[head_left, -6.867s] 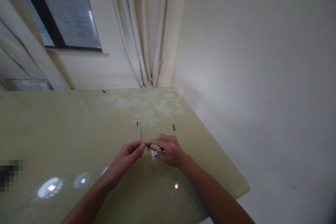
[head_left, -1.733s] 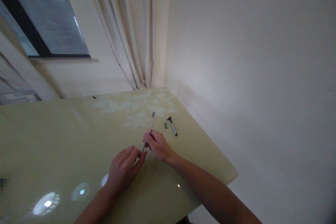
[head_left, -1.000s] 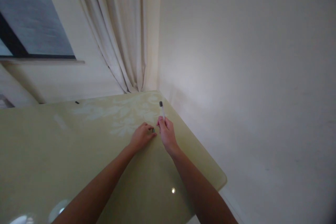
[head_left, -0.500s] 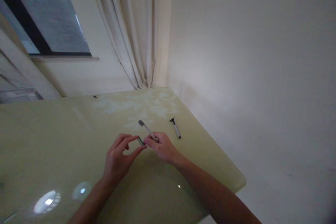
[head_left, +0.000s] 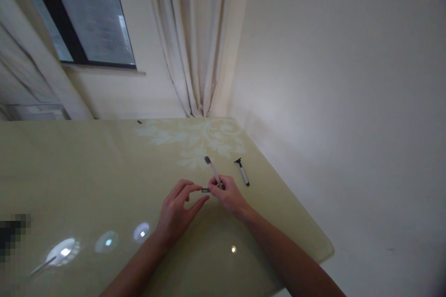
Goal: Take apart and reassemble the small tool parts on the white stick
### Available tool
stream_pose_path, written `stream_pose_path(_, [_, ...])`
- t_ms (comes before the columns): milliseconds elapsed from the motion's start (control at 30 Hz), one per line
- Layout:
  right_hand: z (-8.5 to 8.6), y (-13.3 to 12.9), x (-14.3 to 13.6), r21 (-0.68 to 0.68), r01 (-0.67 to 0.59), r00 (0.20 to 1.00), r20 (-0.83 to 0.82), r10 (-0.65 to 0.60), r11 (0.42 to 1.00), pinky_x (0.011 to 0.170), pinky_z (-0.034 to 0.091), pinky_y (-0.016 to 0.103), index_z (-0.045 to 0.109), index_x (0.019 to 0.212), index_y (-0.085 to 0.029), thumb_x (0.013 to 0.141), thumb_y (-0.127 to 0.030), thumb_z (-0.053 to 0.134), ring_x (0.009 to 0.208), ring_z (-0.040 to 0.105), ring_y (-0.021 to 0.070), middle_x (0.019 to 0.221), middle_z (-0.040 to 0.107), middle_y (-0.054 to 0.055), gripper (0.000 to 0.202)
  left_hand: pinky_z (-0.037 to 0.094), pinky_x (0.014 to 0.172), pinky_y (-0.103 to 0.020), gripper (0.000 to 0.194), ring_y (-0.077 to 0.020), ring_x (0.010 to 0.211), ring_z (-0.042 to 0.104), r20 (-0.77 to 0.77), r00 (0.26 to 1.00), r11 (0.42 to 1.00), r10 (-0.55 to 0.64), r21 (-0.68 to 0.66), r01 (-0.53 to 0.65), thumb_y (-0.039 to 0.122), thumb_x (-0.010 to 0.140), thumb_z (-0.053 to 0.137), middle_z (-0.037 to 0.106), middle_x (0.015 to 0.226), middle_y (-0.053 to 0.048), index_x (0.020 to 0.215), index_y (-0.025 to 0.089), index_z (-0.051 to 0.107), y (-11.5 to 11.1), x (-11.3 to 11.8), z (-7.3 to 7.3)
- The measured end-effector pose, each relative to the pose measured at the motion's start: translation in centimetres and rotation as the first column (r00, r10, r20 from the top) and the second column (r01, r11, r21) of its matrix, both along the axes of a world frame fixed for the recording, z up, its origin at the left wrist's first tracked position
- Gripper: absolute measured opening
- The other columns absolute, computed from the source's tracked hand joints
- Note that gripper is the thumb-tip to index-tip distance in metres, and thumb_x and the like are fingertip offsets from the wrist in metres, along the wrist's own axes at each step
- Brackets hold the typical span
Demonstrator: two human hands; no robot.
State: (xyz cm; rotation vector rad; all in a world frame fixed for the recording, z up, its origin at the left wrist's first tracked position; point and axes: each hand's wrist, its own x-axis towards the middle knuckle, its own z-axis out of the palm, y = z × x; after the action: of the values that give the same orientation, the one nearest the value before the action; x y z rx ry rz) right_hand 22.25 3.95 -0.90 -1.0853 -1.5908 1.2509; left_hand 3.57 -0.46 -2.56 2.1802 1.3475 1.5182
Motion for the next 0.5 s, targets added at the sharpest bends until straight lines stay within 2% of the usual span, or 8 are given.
stream_pose_path(67, [-0.01,0.14,0.25,-0.005,-0.005,1.0,-0.013,0.005,1.0,0.056,0.032,0.025,0.06,0.072,-0.017,0.078,-0.037,0.067,0.06,0.041,0.0113,0.062,0.049,-0.004,0.022,0.05,0.061,-0.023,0.013,-0.0102,0.064,0.054,0.029,0.995,0.993,-0.097,-0.072,0.098,0.034,0.091,0.072,0.066,0.094,-0.003,0.099,0.023,0.074,0.02,0.22,0.0])
stream_pose_path(133, [-0.05,0.19,0.39,-0.009,-0.027,0.999,-0.017,0.027,1.0,0.057,0.032,0.024,0.061,0.072,-0.017,0.078,-0.037,0.068,0.06,0.041,0.0112,0.063,0.05,-0.003,0.022,0.048,0.058,-0.023,0.013,-0.0102,0.062,0.053,0.07,0.983,0.971,-0.167,-0.164,0.177,0.035,0.091,0.071,0.065,0.087,-0.002,0.089,0.022,0.072,0.09,0.43,-0.05])
stream_pose_path(200, [-0.12,0.13,0.4,-0.021,-0.047,0.999,-0.012,0.046,0.999,0.057,0.033,0.024,0.062,0.073,-0.017,0.078,-0.036,0.069,0.06,0.042,0.0111,0.063,0.051,-0.003,0.021,0.046,0.056,-0.023,0.018,-0.0111,0.06,0.052,0.129,0.981,0.95,-0.145,-0.258,0.174,0.038,0.088,0.074,0.061,0.075,0.001,0.084,0.021,0.069,0.18,0.57,-0.13])
stream_pose_path(300, [-0.29,-0.08,0.21,-0.043,-0.083,0.997,-0.015,0.082,0.996,0.057,0.034,0.024,0.066,0.075,-0.015,0.08,-0.037,0.071,0.06,0.044,0.0108,0.064,0.054,-0.003,0.023,0.046,0.056,-0.024,0.026,-0.0121,0.059,0.052,0.197,0.976,0.93,-0.095,-0.332,0.157,0.04,0.082,0.078,0.061,0.074,0.003,0.099,0.022,0.069,0.3,0.59,-0.18])
stream_pose_path(400, [-0.49,-0.28,-0.03,-0.037,-0.15,0.988,-0.036,0.149,0.988,0.059,0.037,0.024,0.071,0.081,-0.014,0.083,-0.043,0.072,0.063,0.048,0.0114,0.069,0.06,-0.001,0.029,0.048,0.059,-0.025,0.039,-0.0116,0.062,0.053,0.187,0.964,0.923,-0.187,-0.303,0.237,0.037,0.082,0.079,0.065,0.089,-0.001,0.119,0.025,0.071,0.33,0.45,-0.15])
stream_pose_path(500, [-0.37,-0.21,0.23,0.015,-0.191,0.981,0.024,0.191,0.981,0.059,0.037,0.024,0.074,0.087,-0.014,0.087,-0.05,0.071,0.063,0.049,0.012,0.071,0.061,0.0,0.036,0.048,0.06,-0.024,0.035,-0.0113,0.063,0.053,0.189,0.96,0.932,-0.209,-0.26,0.254,0.034,0.085,0.077,0.064,0.09,-0.002,0.118,0.026,0.073,0.47,0.19,-0.14])
